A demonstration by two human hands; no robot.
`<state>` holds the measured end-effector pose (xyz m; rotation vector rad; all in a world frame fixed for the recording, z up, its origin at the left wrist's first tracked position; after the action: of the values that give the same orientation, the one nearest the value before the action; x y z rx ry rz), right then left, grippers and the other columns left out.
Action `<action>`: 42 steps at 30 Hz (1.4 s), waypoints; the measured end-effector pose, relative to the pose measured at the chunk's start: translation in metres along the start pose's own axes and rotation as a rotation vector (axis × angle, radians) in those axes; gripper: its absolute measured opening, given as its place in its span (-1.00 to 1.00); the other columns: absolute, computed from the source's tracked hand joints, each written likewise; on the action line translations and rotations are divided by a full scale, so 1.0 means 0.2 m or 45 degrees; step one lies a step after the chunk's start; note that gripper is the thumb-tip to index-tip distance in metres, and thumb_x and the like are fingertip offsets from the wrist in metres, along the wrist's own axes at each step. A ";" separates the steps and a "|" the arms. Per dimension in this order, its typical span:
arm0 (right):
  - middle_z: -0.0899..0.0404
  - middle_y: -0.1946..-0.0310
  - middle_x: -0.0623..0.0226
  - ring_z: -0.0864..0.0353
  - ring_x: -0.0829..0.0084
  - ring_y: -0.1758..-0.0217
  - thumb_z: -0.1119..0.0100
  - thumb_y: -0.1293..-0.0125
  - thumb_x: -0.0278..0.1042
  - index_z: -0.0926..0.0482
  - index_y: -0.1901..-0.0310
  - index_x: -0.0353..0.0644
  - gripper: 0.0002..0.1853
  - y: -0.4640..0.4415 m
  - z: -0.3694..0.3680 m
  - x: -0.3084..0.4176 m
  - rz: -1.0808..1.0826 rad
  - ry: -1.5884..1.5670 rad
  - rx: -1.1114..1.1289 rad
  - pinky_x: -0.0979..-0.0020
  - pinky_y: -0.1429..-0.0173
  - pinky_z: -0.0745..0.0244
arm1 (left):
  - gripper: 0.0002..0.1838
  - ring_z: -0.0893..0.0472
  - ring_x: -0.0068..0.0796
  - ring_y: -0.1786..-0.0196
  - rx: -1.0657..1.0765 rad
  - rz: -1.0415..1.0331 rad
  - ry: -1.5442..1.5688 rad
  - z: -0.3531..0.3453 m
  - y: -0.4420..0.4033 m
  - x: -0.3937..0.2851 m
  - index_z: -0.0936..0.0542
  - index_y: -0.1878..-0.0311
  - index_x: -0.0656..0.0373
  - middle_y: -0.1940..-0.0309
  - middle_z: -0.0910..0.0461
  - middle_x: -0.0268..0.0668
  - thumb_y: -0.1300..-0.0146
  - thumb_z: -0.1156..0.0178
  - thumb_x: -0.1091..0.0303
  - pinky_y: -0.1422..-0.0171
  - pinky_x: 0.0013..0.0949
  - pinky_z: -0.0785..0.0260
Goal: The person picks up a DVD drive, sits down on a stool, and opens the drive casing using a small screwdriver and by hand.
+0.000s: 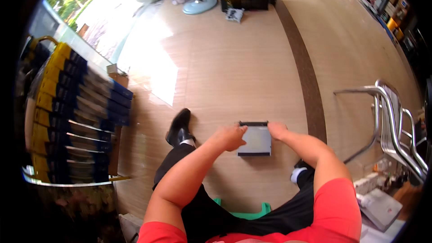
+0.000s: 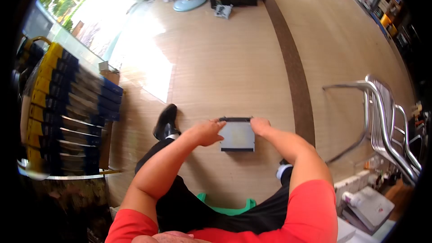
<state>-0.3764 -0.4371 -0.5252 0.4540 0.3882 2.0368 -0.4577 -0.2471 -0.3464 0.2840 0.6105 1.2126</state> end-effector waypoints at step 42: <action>-0.60 0.10 -0.16 -0.58 -0.10 -0.06 0.08 -0.37 -0.33 -0.48 0.06 -0.34 -0.73 0.67 -0.66 -0.15 -0.991 -0.787 -0.389 0.03 -0.16 -0.48 | -0.36 -0.37 -0.04 -0.39 -0.147 -0.077 0.031 0.23 0.18 -0.04 -0.29 -0.44 0.11 -0.41 -0.30 -0.04 -0.34 -0.17 0.15 -0.41 -0.12 -0.29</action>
<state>-0.5259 -0.5370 -0.5863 0.5962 -0.1245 1.0988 -0.4618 -0.2363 -0.2887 0.1527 0.5637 1.1901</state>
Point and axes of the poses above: each hand's wrist, its own y-axis away from the middle knuckle, its own z-axis out of the back of the hand, x = y × z, the point moved 7 cm from there along -y, towards the middle knuckle
